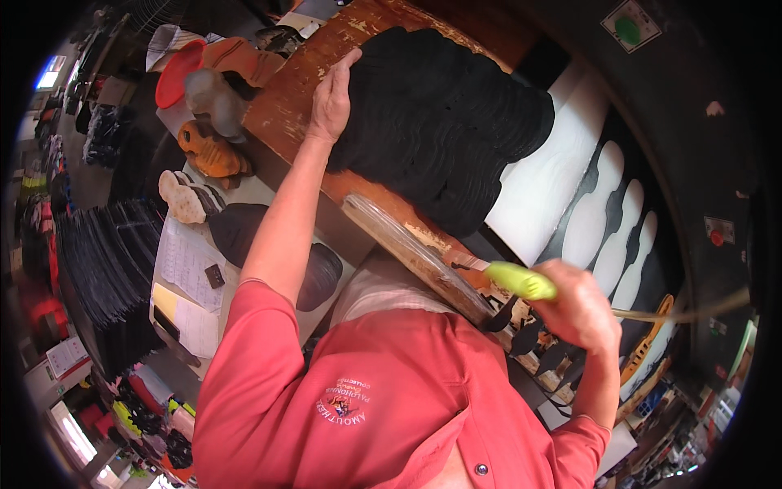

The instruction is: The person separates a stack of black rubber shoe soles using a heated wire tool. They repeatedly place the stack on a workbench, run the heated wire through the soles to separate them, and then move the separated soles to a nearby table.

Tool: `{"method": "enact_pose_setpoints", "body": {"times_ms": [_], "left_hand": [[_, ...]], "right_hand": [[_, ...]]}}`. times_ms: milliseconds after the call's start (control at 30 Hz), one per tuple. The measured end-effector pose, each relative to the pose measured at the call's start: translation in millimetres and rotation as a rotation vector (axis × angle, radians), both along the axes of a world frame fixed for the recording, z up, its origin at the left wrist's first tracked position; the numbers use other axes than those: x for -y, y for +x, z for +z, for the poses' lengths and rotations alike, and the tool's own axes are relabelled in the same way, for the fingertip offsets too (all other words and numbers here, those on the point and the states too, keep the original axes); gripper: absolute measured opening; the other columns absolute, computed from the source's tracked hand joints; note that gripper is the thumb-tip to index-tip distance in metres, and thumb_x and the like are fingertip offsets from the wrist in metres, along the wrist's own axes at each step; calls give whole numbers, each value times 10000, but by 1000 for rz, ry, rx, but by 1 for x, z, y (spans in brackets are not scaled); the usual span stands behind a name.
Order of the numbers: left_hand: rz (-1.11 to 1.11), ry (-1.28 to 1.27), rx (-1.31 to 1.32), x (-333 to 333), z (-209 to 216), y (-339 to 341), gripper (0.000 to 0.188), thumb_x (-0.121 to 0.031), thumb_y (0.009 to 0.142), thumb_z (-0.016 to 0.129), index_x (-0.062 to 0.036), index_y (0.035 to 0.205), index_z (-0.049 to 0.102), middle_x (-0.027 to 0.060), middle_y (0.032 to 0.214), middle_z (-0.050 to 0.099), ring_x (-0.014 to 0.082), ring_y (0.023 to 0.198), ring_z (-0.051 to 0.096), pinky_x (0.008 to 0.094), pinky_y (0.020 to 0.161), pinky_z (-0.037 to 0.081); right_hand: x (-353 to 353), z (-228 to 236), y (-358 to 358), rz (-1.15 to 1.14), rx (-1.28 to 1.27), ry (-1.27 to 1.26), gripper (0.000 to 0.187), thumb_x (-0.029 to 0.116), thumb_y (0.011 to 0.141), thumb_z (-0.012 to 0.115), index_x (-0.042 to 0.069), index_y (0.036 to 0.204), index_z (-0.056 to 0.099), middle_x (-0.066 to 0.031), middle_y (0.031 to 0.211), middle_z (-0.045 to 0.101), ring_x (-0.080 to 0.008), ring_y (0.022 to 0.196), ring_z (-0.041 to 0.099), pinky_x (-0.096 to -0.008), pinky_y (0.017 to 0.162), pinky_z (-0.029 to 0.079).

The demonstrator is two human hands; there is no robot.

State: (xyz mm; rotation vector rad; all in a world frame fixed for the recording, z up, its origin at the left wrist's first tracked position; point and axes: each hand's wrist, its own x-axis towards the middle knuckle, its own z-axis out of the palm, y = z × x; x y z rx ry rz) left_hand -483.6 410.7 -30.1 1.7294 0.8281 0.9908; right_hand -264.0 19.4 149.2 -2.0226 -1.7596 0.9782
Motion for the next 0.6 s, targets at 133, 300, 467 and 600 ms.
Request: {"method": "enact_pose_setpoints", "body": {"times_ms": [133,300,467,600], "left_hand": [[-103,-8,-70,-4,1,-2,661,-441,1200,285,43,1584,516,175,1660,510,283,1588,404,371,1313,269],[-94,135,-209,-27,-1,-5,609,-387,1193,338,46,1587,504,197,1658,506,297,1580,422,371,1299,299],[-89,159,-196,-50,-3,-8,647,-446,1182,355,40,1579,509,236,1661,480,375,1576,410,406,1298,307],[-120,227,-289,-54,-9,-4,634,-442,1175,374,10,1606,484,227,1691,439,405,1610,334,488,1326,231]], "right_hand": [[-12,-14,2,-280,244,125,209,121,919,787,-2,955,621,-215,868,651,-447,840,643,-545,762,508],[-56,-49,1,-501,304,102,332,224,971,823,-42,943,627,-244,840,655,-449,722,607,-479,677,500],[-90,-59,0,-315,364,156,271,229,946,822,2,956,675,-244,861,699,-457,810,699,-530,725,542],[-95,-63,3,-543,364,150,297,286,965,809,9,966,699,-236,813,724,-451,759,715,-521,714,564]]}}
